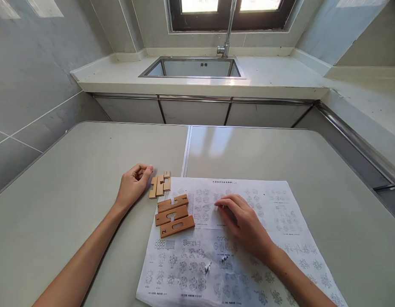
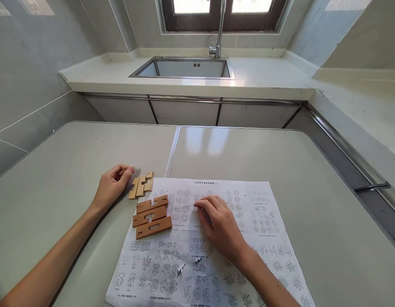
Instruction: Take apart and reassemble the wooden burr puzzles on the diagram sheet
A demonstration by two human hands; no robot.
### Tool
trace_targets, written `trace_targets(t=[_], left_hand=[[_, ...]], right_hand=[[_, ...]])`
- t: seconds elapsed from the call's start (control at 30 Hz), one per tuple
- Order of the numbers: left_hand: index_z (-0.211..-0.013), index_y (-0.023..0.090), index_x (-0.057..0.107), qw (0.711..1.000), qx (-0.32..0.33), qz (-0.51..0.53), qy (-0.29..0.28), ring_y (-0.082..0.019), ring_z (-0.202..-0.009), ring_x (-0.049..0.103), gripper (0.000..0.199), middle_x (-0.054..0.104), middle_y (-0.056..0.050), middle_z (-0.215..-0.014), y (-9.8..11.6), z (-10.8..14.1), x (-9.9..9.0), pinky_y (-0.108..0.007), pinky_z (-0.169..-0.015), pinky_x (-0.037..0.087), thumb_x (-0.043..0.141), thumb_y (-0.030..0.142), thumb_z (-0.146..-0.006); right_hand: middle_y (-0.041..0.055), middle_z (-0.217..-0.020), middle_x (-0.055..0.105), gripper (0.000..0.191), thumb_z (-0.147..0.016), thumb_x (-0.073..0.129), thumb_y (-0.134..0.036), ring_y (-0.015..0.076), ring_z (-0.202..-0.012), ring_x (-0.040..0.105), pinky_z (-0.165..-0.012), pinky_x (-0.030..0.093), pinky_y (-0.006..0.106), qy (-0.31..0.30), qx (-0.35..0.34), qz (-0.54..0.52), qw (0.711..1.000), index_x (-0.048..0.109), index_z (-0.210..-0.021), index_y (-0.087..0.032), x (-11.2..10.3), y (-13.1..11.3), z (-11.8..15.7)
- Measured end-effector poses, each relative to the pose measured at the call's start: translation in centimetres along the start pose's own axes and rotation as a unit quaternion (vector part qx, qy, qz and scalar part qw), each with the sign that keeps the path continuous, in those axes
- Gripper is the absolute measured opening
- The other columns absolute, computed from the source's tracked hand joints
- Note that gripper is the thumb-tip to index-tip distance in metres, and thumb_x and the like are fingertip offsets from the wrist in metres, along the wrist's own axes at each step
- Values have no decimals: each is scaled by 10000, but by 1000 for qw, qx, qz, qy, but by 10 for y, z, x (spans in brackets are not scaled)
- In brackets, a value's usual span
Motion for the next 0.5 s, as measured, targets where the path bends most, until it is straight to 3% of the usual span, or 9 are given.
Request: trace_targets(t=[0.5], left_hand=[[-835,196,669,1000,22,-5,8,-124,-582,469,342,544,33,-637,4,2,-1,-243,-564,377,610,518,-936]], right_hand=[[92,-1097,702,195,-1069,498,-169,284,-1040,671,-856,610,475,-4,-8,10,1000,636,-1149,-281,0,-1,-1]])
Point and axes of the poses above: each hand's wrist, its own z-axis away from the middle knuckle, its own x-axis out of the palm, y = z × x, the point moved 2 cm from there along -z, towards the middle knuckle
